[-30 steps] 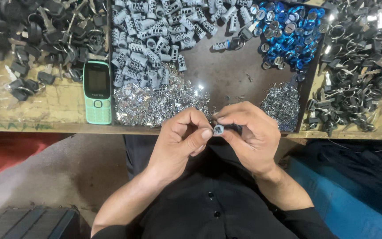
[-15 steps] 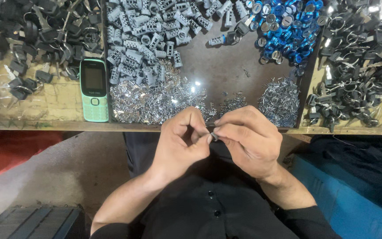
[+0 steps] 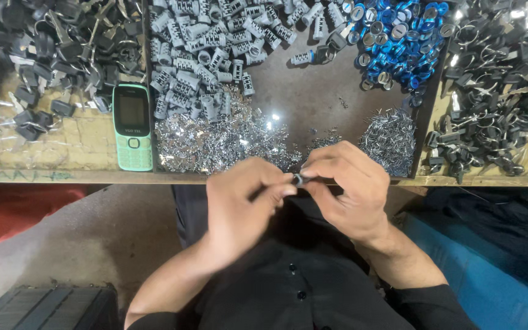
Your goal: The person assembles small key components by hand, inserting a metal pin into a grey plastic housing and then attaching a blue plastic cap. The assembled units are placed back on the table among other parts.
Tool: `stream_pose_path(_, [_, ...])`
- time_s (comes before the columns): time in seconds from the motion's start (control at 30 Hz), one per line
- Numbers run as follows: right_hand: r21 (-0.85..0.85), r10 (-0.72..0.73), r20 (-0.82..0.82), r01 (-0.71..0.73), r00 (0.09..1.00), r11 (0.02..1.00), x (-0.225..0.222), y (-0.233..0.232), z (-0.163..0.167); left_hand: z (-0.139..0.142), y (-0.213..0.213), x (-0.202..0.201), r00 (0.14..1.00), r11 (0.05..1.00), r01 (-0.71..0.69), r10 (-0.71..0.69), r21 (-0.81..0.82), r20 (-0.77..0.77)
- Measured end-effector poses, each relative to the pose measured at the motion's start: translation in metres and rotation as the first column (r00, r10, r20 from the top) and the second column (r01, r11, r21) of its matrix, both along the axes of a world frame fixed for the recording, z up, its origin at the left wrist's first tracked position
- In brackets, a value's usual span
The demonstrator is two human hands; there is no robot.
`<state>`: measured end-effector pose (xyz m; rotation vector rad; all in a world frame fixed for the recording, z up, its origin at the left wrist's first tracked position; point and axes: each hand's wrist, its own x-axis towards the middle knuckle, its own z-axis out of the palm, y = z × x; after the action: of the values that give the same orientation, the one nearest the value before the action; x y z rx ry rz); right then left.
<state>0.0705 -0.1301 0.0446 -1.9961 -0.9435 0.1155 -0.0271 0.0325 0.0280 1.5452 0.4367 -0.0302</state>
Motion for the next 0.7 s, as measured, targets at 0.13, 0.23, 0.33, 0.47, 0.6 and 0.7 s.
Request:
stream_pose_path(0.13, [0.025,0.022,-0.018,-0.021,1.000,0.999,-0.007,0.001,-0.009,0.014,0.001,-0.001,0.833,0.766,-0.074,-0.305,0.638,0.462])
stream_pose_path(0.23, [0.020,-0.016,-0.022,0.017,1.000,1.000,-0.011,0.000,-0.013,0.015,0.002,0.004,0.816,0.760,-0.028,-0.357,0.649,0.453])
stream_pose_path(0.33, [0.023,-0.017,-0.041,0.018,0.999,1.000,-0.009,0.002,-0.012,0.013,0.004,0.008,0.810,0.783,-0.004,-0.362,0.622,0.461])
stream_pose_path(0.47, [-0.014,0.208,-0.154,-0.213,0.966,0.977,0.021,-0.004,-0.005,0.006,0.004,0.011,0.860,0.850,-0.032,-0.245,0.526,0.447])
stream_pose_path(0.6, [-0.300,-0.014,0.213,0.079,0.977,0.951,0.071,-0.017,-0.005,-0.001,0.007,0.011,0.901,0.946,-0.063,-0.083,0.317,0.426])
stream_pose_path(0.7, [-0.330,-0.067,0.435,0.228,0.898,0.916,0.104,-0.020,-0.010,-0.004,0.011,0.009,0.915,0.970,-0.080,-0.020,0.229,0.404])
